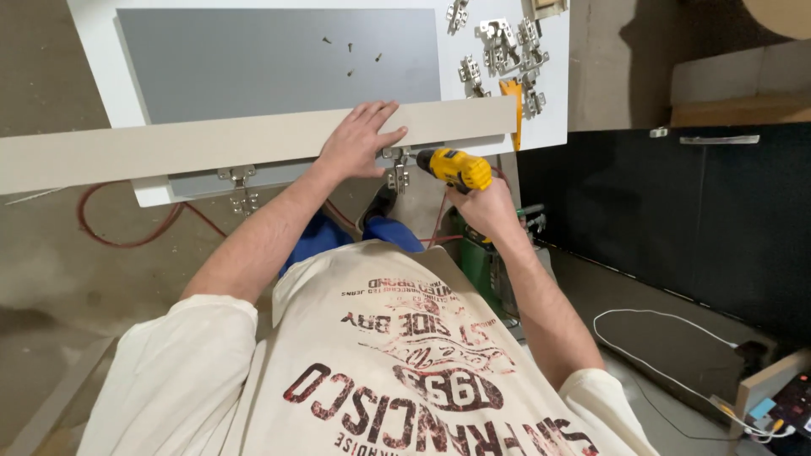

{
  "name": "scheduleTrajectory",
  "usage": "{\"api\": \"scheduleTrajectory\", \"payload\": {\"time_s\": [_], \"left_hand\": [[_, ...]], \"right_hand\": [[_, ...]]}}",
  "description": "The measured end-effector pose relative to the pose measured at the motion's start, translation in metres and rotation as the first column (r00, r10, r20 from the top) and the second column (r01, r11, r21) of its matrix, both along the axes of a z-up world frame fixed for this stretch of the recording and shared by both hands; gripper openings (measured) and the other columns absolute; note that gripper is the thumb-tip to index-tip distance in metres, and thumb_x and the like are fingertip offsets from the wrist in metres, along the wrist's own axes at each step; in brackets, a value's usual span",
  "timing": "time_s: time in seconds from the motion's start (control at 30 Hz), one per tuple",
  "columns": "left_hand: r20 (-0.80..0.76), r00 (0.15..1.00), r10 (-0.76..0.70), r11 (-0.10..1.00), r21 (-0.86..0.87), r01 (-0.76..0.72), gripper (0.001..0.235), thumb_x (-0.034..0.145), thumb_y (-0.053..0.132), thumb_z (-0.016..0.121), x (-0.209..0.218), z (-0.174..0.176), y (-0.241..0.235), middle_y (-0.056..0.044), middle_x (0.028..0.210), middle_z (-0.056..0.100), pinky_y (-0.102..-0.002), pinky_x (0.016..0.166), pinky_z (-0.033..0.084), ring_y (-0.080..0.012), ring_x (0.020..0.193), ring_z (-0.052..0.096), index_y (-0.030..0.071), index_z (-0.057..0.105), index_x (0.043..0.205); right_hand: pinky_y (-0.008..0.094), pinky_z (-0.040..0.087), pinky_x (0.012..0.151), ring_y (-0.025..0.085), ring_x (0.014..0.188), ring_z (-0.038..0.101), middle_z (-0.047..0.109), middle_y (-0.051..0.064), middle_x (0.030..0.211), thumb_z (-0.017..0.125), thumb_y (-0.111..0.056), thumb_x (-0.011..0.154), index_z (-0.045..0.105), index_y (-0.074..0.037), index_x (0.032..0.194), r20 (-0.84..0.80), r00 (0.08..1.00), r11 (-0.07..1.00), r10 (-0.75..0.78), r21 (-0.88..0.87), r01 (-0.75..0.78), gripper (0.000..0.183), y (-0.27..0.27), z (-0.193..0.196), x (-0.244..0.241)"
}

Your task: Attaching hinges to a wooden panel using a power drill and sorting screws.

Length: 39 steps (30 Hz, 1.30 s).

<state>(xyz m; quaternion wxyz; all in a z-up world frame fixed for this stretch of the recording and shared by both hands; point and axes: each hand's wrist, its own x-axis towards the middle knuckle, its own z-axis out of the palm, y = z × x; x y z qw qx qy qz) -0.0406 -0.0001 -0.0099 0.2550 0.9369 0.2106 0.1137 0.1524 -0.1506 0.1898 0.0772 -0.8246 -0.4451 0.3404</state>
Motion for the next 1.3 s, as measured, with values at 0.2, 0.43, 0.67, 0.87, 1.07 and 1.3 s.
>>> {"api": "scheduleTrajectory", "payload": {"time_s": [0.2,0.43,0.67,0.87,1.07,1.3], "left_hand": [[-0.040,0.999,0.008,1.000,0.022,-0.007,0.092,0.057,0.042,0.093,0.001,0.001,-0.003,-0.016,0.163,0.040,-0.047,0.127,0.022,-0.0321,0.150,0.037,0.029,0.062,0.143],[-0.044,0.999,0.006,1.000,0.029,-0.005,0.094,0.057,0.044,0.093,0.002,0.000,-0.003,-0.016,0.163,0.039,-0.047,0.127,0.022,-0.0319,0.151,0.036,0.029,0.061,0.144],[-0.036,0.999,0.019,1.000,-0.004,-0.019,0.091,0.059,0.039,0.094,0.003,0.001,-0.003,-0.016,0.163,0.039,-0.047,0.128,0.020,-0.0328,0.151,0.036,0.030,0.063,0.144],[-0.007,1.000,0.018,1.000,0.012,-0.018,0.093,0.057,0.039,0.094,0.001,-0.003,-0.003,-0.016,0.162,0.039,-0.048,0.127,0.022,-0.0331,0.150,0.037,0.027,0.062,0.143],[0.008,1.000,0.011,0.999,0.048,-0.011,0.093,0.055,0.041,0.094,-0.001,0.001,-0.002,-0.017,0.160,0.043,-0.049,0.125,0.025,-0.0342,0.148,0.039,0.028,0.064,0.142],[-0.012,1.000,0.010,0.999,0.037,-0.010,0.096,0.056,0.042,0.093,-0.001,-0.001,-0.006,-0.017,0.162,0.040,-0.050,0.127,0.024,-0.0346,0.151,0.037,0.030,0.060,0.145]], "right_hand": [[0.026,0.031,0.036,0.012,0.032,0.040,0.050,0.004,0.042,0.067,-0.013,0.096,0.057,-0.004,0.066,-0.064,0.998,1.000,0.028,-0.002,-0.029,0.033,0.008,-0.001,0.006],[0.031,0.032,0.036,0.016,0.036,0.045,0.054,0.011,0.047,0.068,-0.014,0.094,0.061,0.002,0.072,-0.052,0.997,0.997,0.063,-0.030,-0.065,0.029,0.022,0.007,0.001],[0.039,0.048,0.050,0.031,0.059,0.067,0.067,0.017,0.069,0.065,-0.025,0.093,0.066,0.000,0.086,-0.008,0.994,0.975,0.113,-0.193,-0.112,0.026,0.042,0.015,0.002],[0.041,0.050,0.054,0.035,0.065,0.069,0.068,0.020,0.074,0.065,-0.027,0.093,0.065,0.002,0.088,-0.003,0.991,0.962,0.135,-0.239,-0.132,0.030,0.048,0.013,0.002],[0.039,0.050,0.053,0.031,0.062,0.067,0.066,0.017,0.068,0.063,-0.027,0.093,0.064,0.000,0.082,0.003,0.994,0.976,0.110,-0.191,-0.107,0.029,0.034,0.011,-0.003],[0.064,0.045,0.071,0.052,0.091,0.068,0.071,0.030,0.086,0.075,-0.035,0.078,0.073,0.004,0.088,0.117,0.992,0.999,-0.042,0.006,0.042,0.041,-0.026,-0.019,-0.018]]}}
